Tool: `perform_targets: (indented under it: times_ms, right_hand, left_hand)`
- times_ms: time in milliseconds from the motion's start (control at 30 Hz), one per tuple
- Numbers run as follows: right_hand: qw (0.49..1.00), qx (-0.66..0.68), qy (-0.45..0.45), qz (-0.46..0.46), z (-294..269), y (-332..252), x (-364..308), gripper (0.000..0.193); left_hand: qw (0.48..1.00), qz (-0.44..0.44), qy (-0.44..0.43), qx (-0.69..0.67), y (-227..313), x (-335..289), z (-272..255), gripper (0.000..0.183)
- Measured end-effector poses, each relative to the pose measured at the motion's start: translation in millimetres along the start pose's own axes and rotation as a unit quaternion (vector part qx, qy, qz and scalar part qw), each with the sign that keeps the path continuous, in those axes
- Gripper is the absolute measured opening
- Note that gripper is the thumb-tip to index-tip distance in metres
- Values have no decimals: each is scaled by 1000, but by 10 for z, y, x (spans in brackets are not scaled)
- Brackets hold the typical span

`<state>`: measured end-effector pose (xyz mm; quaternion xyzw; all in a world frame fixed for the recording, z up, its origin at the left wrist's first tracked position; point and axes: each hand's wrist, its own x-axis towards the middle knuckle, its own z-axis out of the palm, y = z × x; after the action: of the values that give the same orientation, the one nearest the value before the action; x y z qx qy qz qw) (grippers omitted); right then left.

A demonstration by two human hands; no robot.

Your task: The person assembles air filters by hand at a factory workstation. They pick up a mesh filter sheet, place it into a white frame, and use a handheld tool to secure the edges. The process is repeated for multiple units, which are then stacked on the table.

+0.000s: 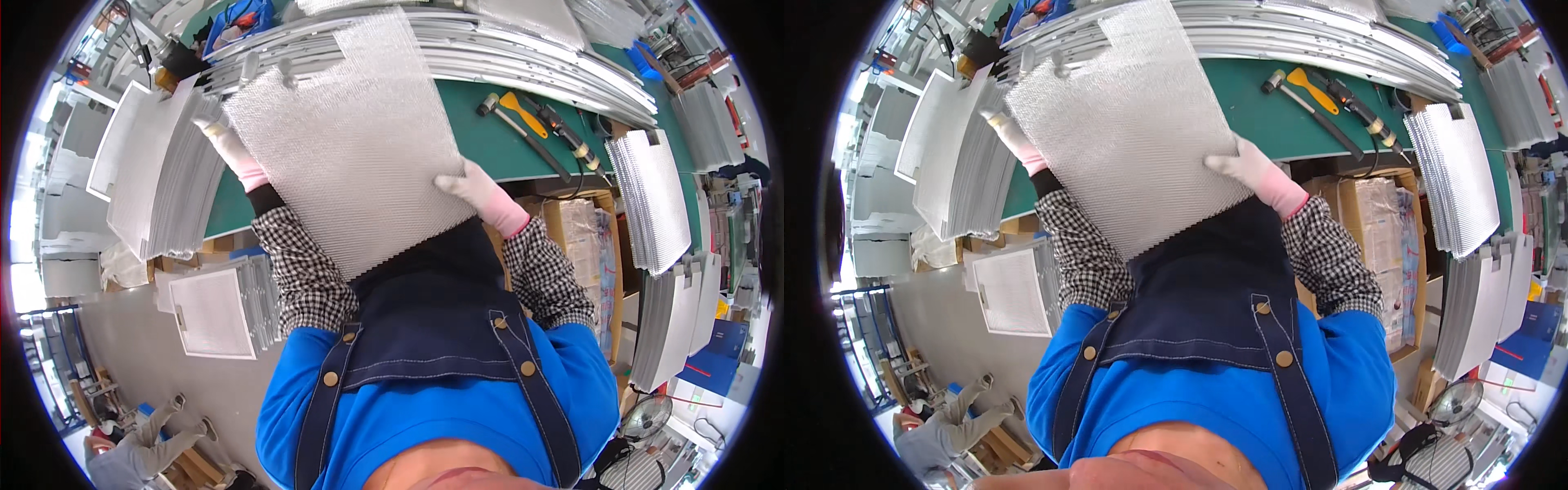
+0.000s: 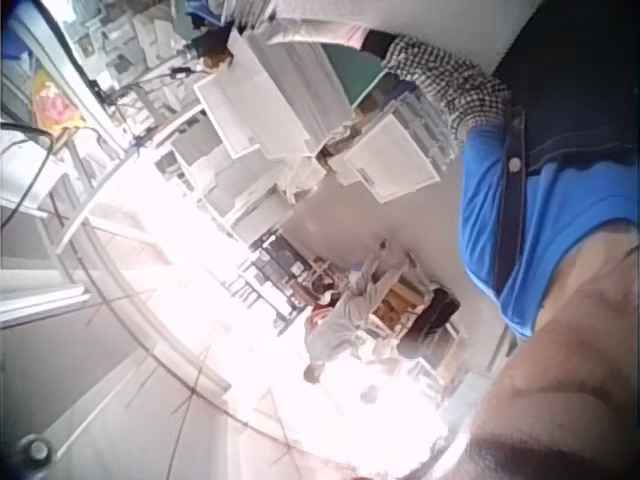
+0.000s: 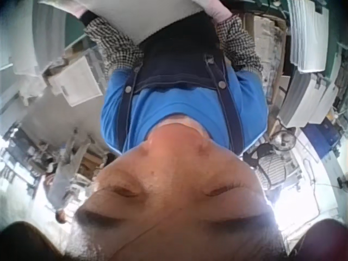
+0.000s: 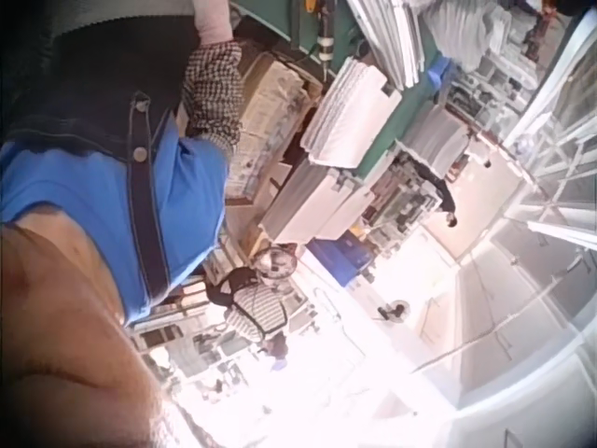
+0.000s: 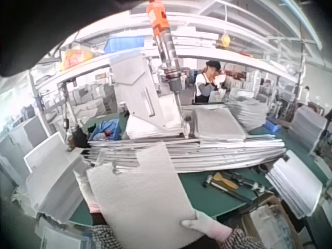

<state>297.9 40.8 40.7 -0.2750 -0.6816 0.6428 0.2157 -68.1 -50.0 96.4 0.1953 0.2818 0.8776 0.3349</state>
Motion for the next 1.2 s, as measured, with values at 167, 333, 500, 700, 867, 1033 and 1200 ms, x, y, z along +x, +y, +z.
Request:
perform_targets:
  times_ms: [167,333,500,700,867,1033,1200]
  right_hand:
    - [992,100,-17,80,31,-148,-201,54]
    - [990,-6,106,91,-94,860,-661,34]
    - [971,-24,60,228,107,1149,-1217,46]
    - [918,-199,-342,-12,-978,3,-14,40]
    - [797,-479,-169,-327,-101,-402,1804,50]
    - [629,-616,-250,-402,1080,-322,2773,59]
    - [621,-683,-239,-301,1259,-291,2821,22]
  left_hand:
    - [983,54,51,166,-129,-120,-235,82]
    - [925,-85,-349,127,-280,-781,442,93]
    - [926,-216,-296,87,-372,-1374,286,116]
    - [879,-325,-344,59,-93,-1616,232,127]
    - [816,-248,-507,-126,-193,-1620,103,107]
    - [801,-154,-549,-181,-202,-1589,-100,97]
    - [811,-134,-539,-186,-230,-1532,-212,95]
